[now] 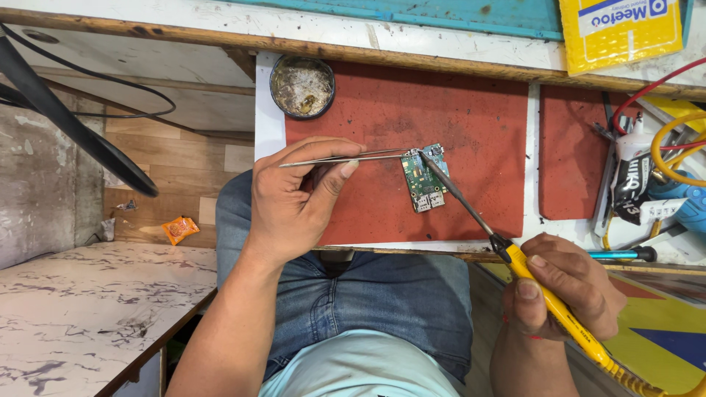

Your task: The person sits at a repair bench holding a green circuit board with tweezers in one hand and a soldering iron in the other, soldering components and connector points on the board. They reposition and turn the board on the red mat between soldering passes and continue working on different points across the board.

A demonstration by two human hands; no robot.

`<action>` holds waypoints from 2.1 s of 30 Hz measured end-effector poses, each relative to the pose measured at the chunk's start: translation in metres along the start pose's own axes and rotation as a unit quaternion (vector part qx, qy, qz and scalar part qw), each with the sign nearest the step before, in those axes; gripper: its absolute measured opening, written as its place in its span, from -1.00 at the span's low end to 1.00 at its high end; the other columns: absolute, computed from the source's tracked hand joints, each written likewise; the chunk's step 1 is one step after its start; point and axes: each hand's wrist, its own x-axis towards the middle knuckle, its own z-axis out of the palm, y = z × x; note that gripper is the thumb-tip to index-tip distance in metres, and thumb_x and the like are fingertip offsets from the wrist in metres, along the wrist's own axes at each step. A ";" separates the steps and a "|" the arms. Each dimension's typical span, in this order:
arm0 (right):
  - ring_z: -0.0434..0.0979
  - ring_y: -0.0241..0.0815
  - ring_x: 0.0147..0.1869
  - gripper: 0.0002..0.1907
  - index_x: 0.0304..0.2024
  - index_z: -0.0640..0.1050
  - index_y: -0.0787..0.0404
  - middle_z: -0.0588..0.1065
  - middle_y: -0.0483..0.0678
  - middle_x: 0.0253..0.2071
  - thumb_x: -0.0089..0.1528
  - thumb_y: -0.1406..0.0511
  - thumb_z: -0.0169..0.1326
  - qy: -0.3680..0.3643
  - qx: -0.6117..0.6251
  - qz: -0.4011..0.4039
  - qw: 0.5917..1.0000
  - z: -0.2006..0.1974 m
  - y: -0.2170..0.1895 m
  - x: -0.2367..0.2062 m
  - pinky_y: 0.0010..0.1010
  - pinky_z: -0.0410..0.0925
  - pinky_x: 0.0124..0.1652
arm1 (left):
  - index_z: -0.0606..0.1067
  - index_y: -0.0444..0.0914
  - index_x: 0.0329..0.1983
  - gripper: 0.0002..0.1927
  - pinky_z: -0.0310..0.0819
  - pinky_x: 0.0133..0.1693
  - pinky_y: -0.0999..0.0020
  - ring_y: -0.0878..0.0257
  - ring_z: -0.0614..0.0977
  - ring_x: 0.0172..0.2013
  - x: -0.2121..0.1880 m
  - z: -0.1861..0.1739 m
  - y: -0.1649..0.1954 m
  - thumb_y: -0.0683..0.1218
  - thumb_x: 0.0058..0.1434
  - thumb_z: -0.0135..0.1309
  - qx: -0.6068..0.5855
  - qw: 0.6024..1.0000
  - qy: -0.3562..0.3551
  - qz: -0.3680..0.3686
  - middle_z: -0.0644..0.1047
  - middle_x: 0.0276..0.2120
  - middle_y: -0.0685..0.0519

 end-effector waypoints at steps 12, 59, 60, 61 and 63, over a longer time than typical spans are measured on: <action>0.44 -0.11 -0.50 -0.81 -0.22 0.47 0.42 0.42 0.07 -0.53 0.30 0.35 0.12 -0.001 -0.005 0.000 1.000 -0.001 0.001 -0.001 -0.24 0.46 -0.50 | 0.61 -0.31 -0.03 -0.84 0.59 -0.16 0.50 0.36 0.70 -0.22 0.001 0.001 0.000 -0.26 0.33 0.22 0.000 1.000 -0.001 0.003 0.68 -0.17 -0.01; 0.43 -0.12 -0.58 -0.76 -0.26 0.45 0.40 0.40 0.08 -0.56 0.30 0.30 0.13 -0.002 -0.024 0.005 1.000 -0.001 -0.002 0.000 -0.23 0.46 -0.49 | 0.61 -0.31 -0.02 -0.85 0.57 -0.19 0.54 0.40 0.68 -0.22 0.000 0.000 -0.002 -0.27 0.36 0.22 -0.015 1.000 -0.003 0.008 0.68 -0.14 0.01; 0.43 -0.12 -0.58 -0.76 -0.25 0.45 0.40 0.41 0.08 -0.56 0.31 0.30 0.12 -0.007 -0.024 0.007 1.000 -0.002 -0.003 0.000 -0.23 0.45 -0.49 | 0.61 -0.31 -0.01 -0.85 0.58 -0.17 0.54 0.40 0.68 -0.19 0.000 0.001 -0.002 -0.27 0.37 0.21 -0.015 1.000 -0.003 0.015 0.68 -0.13 0.01; 0.43 -0.12 -0.58 -0.76 -0.25 0.45 0.40 0.41 0.08 -0.56 0.31 0.30 0.12 -0.011 -0.025 0.010 1.000 -0.002 -0.004 0.000 -0.24 0.45 -0.48 | 0.61 -0.31 -0.01 -0.85 0.59 -0.14 0.53 0.40 0.69 -0.17 0.000 0.001 -0.002 -0.27 0.38 0.21 -0.016 1.000 -0.003 0.023 0.67 -0.12 0.01; 0.43 -0.12 -0.58 -0.76 -0.25 0.44 0.40 0.41 0.09 -0.55 0.31 0.30 0.13 -0.006 -0.022 0.011 1.000 -0.002 -0.004 0.000 -0.24 0.45 -0.48 | 0.61 -0.31 -0.02 -0.85 0.56 -0.20 0.55 0.41 0.67 -0.22 0.000 0.001 -0.002 -0.27 0.36 0.22 -0.013 1.000 -0.004 0.006 0.68 -0.15 0.01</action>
